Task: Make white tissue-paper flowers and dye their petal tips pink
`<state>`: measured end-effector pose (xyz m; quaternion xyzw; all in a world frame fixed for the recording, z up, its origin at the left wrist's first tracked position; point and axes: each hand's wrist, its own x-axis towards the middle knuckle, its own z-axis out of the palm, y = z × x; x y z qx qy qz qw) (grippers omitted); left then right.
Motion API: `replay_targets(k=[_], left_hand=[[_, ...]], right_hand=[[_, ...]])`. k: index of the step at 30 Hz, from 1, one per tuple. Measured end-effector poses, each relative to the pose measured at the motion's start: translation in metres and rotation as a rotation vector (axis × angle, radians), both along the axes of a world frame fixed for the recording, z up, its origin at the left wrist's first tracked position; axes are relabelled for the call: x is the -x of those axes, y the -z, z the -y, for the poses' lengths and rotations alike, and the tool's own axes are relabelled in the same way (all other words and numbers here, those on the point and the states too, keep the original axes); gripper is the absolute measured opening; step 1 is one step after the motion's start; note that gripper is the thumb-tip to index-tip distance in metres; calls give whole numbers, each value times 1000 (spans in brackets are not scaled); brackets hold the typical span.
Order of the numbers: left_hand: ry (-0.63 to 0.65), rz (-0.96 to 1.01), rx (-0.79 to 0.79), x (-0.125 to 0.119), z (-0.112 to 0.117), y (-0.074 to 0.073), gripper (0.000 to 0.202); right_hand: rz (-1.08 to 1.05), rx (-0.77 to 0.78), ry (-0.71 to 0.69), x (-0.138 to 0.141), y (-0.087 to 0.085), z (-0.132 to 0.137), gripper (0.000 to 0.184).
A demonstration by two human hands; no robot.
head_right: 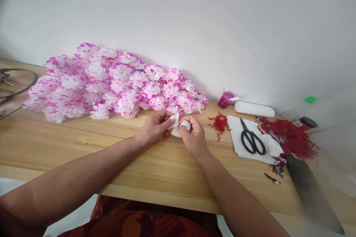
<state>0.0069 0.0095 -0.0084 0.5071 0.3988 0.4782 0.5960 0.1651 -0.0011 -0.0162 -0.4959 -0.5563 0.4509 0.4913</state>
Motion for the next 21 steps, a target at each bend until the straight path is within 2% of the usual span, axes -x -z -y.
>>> replay_targets(k=[4,8,14,21], left_hand=[[-3,-30,-17,1,-1,1,26],[-12,-8,-82,1,-3,4,28],[-52,19,-21,1,-6,3,32],[-122,38,14,5,-9,1,44]], right_hand=[[-115,40,-26,2,0,1,15],[-133,57,-14,5,-1,2,14],[-129,48,33,4,-3,1,10],[-216,102,13,1,-9,1,18]])
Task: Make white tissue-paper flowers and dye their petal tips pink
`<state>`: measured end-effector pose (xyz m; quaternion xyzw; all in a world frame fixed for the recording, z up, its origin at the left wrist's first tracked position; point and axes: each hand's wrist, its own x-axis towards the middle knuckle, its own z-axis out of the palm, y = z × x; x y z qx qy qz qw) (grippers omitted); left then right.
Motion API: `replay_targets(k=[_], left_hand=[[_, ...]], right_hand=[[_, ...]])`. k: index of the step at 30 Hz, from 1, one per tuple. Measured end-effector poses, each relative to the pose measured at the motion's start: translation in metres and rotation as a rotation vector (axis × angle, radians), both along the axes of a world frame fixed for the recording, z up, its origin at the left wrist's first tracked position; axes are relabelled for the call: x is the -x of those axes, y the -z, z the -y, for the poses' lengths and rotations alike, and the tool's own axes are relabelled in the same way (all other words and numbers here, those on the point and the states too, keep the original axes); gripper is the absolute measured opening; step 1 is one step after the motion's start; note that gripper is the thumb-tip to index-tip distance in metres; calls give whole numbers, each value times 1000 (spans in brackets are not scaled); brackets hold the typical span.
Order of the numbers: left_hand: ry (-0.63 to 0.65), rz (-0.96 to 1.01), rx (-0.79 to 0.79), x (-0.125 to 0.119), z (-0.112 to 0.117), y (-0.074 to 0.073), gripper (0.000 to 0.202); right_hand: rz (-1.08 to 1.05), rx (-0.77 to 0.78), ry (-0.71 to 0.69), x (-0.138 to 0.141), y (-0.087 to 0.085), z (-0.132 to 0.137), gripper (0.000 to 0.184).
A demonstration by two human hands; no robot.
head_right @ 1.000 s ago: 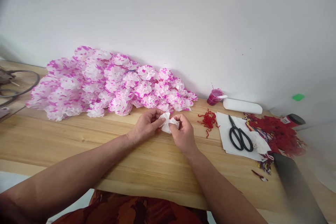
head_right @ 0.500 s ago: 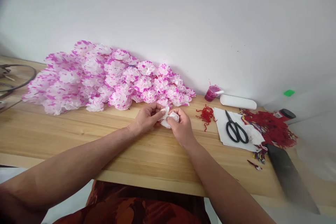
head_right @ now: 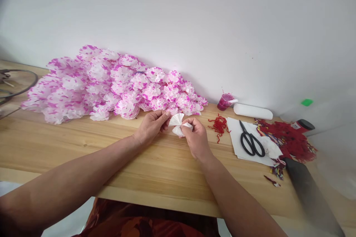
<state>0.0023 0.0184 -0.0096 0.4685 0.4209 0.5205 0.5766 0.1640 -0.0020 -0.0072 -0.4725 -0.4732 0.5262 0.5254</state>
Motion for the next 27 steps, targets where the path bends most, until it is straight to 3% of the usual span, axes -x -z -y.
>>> replay_targets(k=[5,11,27], left_hand=[[-4,14,49,1,0,-1,47],[-14,16,39,2,-1,0,35],[29,-119,2,3,0,-1,40]], right_hand=[[-103,97,19,-2,-3,-2,29],[-154,154,53,-7,0,-6,34],[-167,118,44,-6,2,-5,32]])
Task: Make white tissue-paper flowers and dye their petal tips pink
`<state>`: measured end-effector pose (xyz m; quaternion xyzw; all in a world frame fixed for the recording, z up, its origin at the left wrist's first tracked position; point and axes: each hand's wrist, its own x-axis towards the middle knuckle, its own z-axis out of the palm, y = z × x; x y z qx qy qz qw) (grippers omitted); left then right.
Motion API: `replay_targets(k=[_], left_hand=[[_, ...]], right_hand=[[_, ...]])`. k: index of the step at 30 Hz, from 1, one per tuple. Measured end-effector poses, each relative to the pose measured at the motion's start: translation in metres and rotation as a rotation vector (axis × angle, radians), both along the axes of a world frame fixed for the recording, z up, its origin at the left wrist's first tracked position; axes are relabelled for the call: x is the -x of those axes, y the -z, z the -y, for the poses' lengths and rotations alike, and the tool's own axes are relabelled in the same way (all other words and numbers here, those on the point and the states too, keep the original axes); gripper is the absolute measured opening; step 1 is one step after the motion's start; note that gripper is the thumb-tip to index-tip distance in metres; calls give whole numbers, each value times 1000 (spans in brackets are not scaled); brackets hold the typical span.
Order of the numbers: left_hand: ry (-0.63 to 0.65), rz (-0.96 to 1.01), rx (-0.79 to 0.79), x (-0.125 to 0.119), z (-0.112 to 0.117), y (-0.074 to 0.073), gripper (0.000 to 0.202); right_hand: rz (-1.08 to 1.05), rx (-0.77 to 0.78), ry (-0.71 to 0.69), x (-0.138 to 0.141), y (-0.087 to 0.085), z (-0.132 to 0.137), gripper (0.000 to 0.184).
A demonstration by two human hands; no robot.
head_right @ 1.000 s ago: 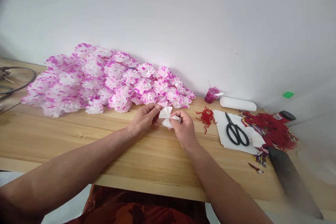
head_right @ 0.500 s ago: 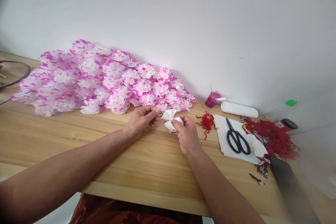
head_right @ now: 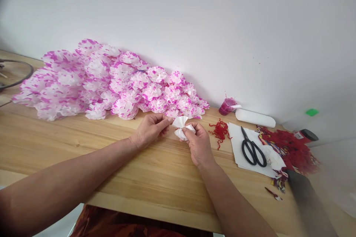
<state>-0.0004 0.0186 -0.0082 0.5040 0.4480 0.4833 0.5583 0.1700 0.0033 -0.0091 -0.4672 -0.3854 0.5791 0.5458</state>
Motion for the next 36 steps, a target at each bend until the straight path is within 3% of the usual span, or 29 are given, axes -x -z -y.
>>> replay_targets(k=[6,12,19,27,29,36], left_hand=[[25,-11,-2,-1,1,0,48],[79,-151,-68,0,2,3,35],[114,-59,57,-2,3,3,35],[115,29,181,-5,2,7,35],[119,51,190,-4,2,6,35],[127,-40,140,-1,4,-1,26]], right_hand=[[4,-7,-2,1,0,0,31],[40,-24,-17,1,3,0,31],[77,-56,-33,0,6,1,25],[495,-323,-37,-6,9,0,7],[526,-305,-43,-7,9,0,6],[346,-173,-94,-9,10,-2,10]])
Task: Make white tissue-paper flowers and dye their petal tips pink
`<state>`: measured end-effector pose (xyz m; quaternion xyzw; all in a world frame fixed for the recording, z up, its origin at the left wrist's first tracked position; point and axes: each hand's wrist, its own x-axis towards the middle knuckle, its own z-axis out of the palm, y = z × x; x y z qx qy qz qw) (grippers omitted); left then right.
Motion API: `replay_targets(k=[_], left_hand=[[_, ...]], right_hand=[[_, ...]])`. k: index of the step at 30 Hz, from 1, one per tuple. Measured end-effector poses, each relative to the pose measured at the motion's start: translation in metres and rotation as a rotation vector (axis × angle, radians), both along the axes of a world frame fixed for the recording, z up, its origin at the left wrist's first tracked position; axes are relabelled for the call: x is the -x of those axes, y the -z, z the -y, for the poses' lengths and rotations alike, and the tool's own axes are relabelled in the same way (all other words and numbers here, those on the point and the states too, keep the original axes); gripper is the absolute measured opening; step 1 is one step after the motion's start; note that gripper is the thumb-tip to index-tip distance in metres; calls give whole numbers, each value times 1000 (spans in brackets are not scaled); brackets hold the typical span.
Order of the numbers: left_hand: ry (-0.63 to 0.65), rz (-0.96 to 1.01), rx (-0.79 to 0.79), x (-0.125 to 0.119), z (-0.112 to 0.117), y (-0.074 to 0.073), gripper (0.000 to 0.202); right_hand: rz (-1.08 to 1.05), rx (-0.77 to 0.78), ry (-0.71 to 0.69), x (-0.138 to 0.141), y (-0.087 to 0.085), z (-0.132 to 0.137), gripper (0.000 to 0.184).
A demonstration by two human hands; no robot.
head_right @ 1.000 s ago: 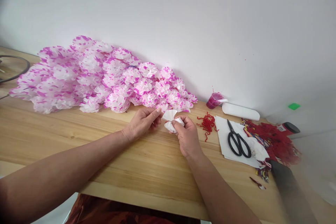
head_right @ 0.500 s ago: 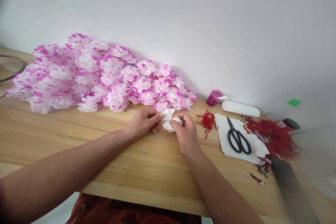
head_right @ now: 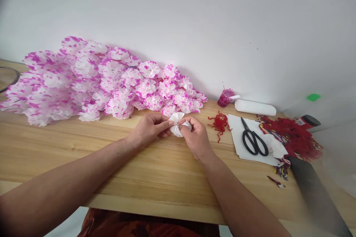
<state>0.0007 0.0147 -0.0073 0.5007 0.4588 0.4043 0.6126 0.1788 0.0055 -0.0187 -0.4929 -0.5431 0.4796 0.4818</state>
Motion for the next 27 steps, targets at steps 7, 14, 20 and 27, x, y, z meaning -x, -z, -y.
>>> replay_targets(k=[7,14,20,27], left_hand=[[34,-63,-65,1,-1,5,31],[-19,-1,38,-5,4,4,27],[-25,136,163,-8,9,3,22],[0,163,204,-8,7,3,24]], right_hand=[[94,-13,2,-3,-1,0,10],[408,-518,36,6,-20,18,9],[617,-623,72,10,-21,17,11],[673,-678,90,9,-19,12,22]])
